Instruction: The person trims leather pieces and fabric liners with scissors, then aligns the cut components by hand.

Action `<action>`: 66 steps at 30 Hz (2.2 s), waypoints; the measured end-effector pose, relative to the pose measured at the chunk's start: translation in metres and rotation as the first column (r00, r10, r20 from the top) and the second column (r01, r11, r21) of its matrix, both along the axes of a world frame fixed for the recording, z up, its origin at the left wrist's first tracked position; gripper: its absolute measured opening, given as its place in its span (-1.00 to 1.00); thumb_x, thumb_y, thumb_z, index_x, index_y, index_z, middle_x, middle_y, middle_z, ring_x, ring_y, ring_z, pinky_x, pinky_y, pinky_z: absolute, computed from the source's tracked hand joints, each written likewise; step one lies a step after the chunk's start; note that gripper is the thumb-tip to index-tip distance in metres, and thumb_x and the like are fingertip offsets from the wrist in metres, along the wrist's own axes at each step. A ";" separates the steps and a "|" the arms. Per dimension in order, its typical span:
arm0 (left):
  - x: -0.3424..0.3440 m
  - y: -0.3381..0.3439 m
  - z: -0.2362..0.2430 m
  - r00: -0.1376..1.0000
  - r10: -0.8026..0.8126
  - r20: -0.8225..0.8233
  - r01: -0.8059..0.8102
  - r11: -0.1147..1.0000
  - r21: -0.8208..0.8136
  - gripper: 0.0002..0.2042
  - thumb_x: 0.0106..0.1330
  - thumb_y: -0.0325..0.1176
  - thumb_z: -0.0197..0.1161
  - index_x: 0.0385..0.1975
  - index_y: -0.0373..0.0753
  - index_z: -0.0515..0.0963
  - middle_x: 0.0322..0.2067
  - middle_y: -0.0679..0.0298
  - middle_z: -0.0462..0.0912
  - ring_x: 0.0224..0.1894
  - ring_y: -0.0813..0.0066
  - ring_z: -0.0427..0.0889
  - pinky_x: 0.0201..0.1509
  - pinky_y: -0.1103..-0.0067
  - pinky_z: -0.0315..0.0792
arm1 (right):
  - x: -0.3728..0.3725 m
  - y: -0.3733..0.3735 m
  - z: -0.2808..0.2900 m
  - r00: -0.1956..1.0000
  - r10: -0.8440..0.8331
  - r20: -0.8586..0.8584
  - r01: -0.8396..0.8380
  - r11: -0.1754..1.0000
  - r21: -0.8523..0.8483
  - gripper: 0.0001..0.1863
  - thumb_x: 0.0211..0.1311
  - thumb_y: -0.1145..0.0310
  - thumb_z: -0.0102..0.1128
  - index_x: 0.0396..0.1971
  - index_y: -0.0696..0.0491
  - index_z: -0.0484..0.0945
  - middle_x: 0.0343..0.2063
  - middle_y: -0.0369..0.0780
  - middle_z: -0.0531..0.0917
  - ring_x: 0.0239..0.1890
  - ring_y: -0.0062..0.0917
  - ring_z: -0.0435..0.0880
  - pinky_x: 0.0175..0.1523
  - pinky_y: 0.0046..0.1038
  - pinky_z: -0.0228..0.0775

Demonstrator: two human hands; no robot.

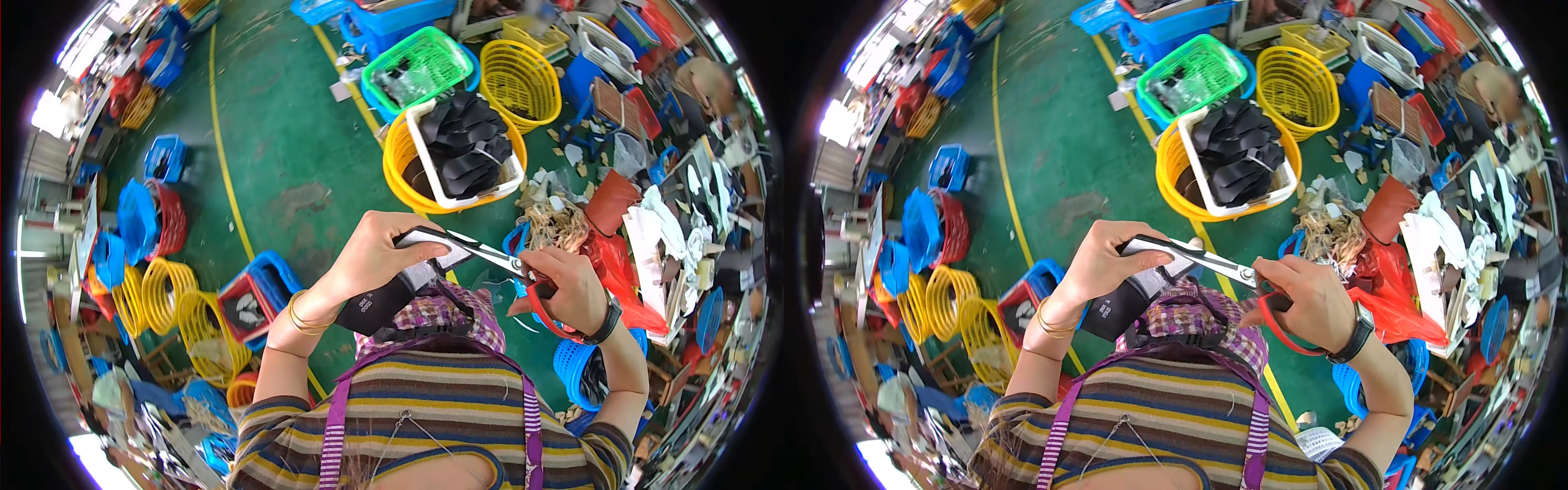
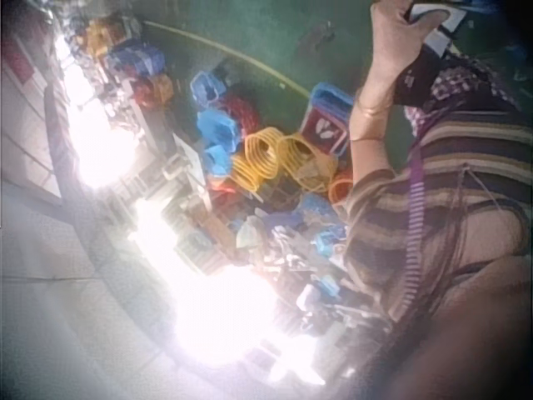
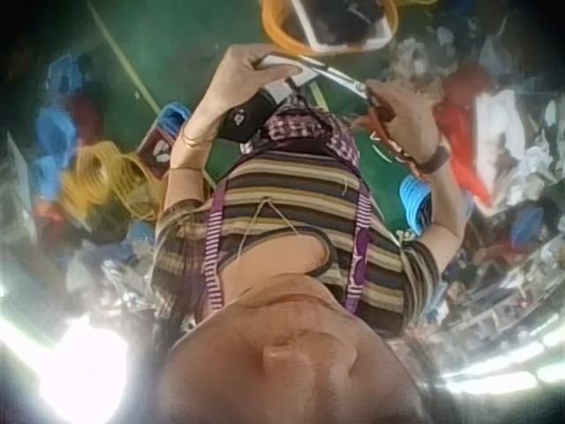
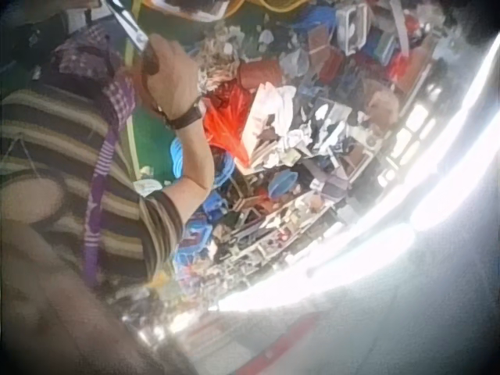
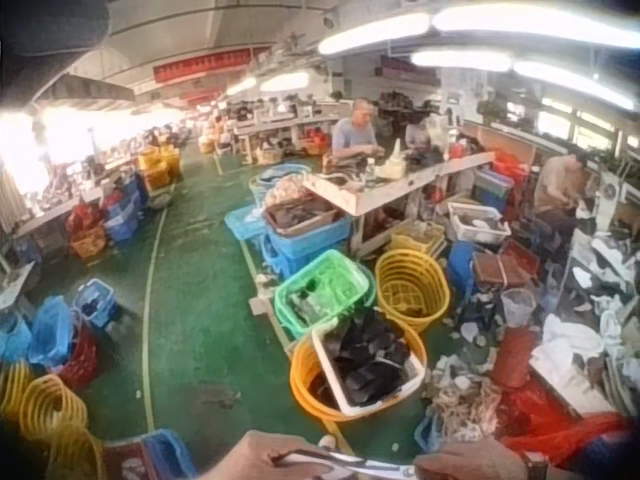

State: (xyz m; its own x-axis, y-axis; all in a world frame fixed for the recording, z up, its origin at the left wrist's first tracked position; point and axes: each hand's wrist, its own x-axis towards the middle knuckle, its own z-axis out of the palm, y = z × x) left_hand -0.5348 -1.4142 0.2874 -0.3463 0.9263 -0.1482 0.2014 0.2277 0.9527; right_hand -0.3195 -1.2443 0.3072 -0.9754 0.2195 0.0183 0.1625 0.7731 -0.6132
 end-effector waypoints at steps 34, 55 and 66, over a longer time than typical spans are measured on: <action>0.078 0.470 -0.053 0.721 -0.572 0.391 0.624 0.782 -0.006 -0.81 0.11 -0.37 0.28 -0.36 -0.36 0.59 -0.56 0.41 0.58 -0.54 0.78 0.43 -0.45 0.74 0.33 | 0.128 0.285 -0.065 0.401 -0.914 0.059 0.852 0.349 -0.390 -0.58 -0.15 0.47 0.36 -0.22 0.13 0.43 -0.69 -0.28 0.42 -0.61 -0.67 0.44 -0.47 -0.58 0.32; 0.128 0.608 -0.066 0.452 -0.543 0.708 0.549 0.795 0.259 -0.59 0.25 -0.23 0.11 0.05 -0.26 0.33 -0.27 0.39 0.52 -0.37 0.78 0.41 -0.29 0.80 0.30 | 0.105 0.411 -0.027 0.102 -0.951 -0.292 0.723 0.273 -0.634 -0.55 -0.10 0.57 0.24 -0.13 0.06 0.36 -0.38 -0.32 0.49 -0.39 -0.73 0.44 -0.29 -0.69 0.31; 0.075 0.761 -0.117 0.769 -0.527 0.361 0.499 0.849 0.176 -0.80 0.13 -0.36 0.25 -0.39 -0.38 0.50 -0.64 0.34 0.53 -0.60 0.79 0.39 -0.57 0.71 0.26 | 0.043 0.597 -0.062 0.292 -0.955 -0.056 0.859 0.288 -0.424 -0.51 -0.10 0.55 0.31 -0.09 0.07 0.37 -0.36 -0.32 0.48 -0.35 -0.69 0.45 -0.23 -0.64 0.34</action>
State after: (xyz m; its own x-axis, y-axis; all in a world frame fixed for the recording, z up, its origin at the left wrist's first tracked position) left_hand -0.4600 -0.6529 0.1706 0.2547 0.9621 -0.0980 -0.1121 0.1300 0.9852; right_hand -0.2762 -0.6477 0.2448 -0.0886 0.9958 -0.0216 0.4530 0.0210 -0.8913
